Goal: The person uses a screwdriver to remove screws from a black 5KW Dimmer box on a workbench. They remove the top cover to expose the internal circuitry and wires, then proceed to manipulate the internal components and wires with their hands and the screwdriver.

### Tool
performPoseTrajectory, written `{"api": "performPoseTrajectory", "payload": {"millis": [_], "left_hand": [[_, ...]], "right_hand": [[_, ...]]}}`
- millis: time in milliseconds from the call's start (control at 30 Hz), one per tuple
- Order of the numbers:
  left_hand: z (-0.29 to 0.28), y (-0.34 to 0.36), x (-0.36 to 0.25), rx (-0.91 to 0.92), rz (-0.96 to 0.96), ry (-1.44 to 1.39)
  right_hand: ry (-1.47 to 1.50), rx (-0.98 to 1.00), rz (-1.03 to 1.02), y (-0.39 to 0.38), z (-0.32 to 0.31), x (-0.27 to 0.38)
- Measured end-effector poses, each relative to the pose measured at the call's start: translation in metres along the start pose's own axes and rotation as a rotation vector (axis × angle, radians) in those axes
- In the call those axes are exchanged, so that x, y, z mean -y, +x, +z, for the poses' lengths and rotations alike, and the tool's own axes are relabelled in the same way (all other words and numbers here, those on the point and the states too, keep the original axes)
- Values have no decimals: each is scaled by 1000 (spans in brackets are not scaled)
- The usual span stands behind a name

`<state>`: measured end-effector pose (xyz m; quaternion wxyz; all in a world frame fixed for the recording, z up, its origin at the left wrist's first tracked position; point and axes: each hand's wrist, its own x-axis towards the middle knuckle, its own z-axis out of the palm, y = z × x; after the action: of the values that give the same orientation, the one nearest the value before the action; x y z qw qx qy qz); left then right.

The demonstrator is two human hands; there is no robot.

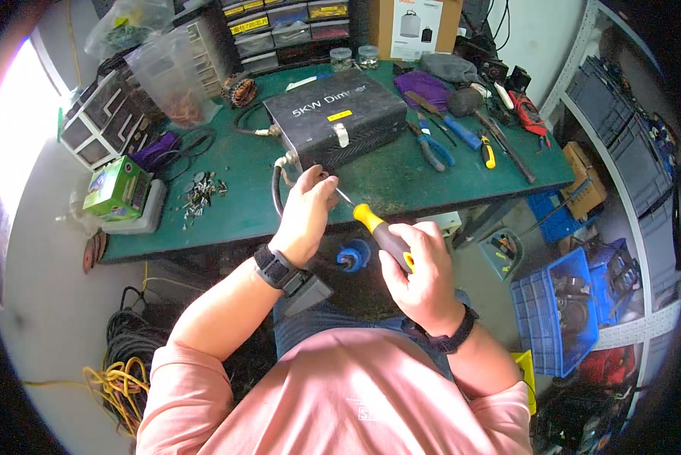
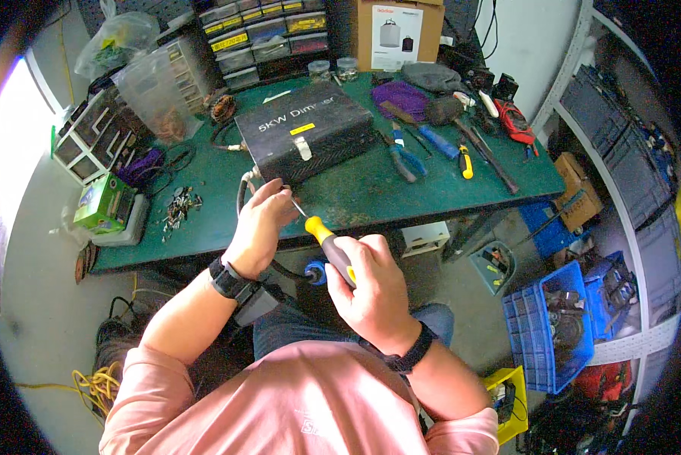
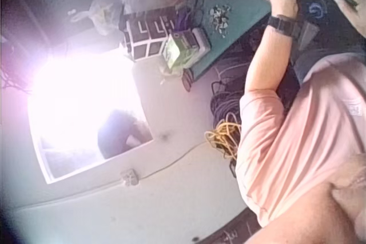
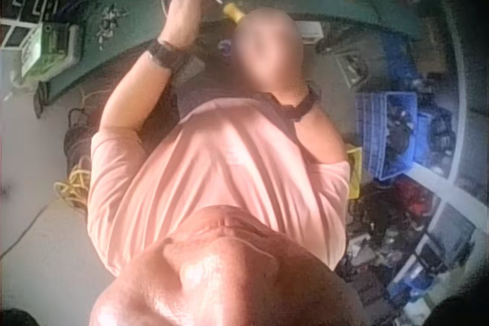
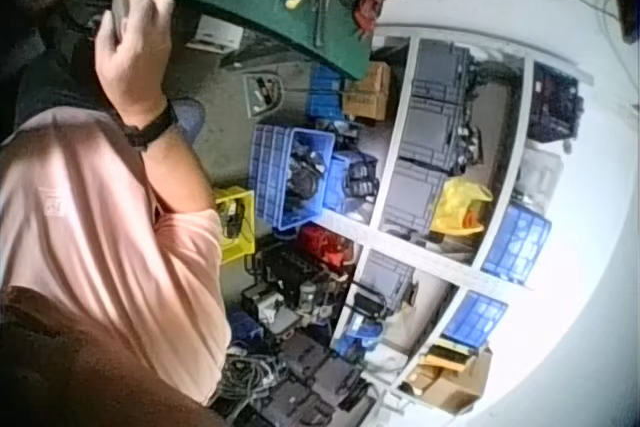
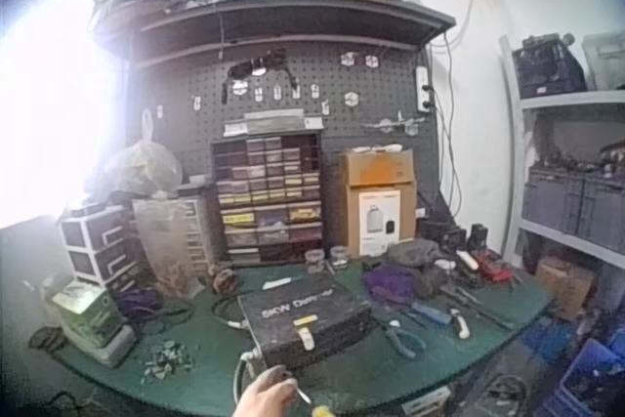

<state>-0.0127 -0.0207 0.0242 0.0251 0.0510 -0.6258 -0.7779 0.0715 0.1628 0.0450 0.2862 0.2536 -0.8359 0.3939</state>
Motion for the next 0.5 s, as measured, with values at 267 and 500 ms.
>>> {"api": "performPoseTrajectory", "payload": {"millis": [267,500], "left_hand": [[-4,15,6,-225,-184,-331],[6,50,24,-301,-319,-529]], "right_hand": [[45,-133,85,-13,-20,-20],[128,-184,134,-27,-49,-46]]}}
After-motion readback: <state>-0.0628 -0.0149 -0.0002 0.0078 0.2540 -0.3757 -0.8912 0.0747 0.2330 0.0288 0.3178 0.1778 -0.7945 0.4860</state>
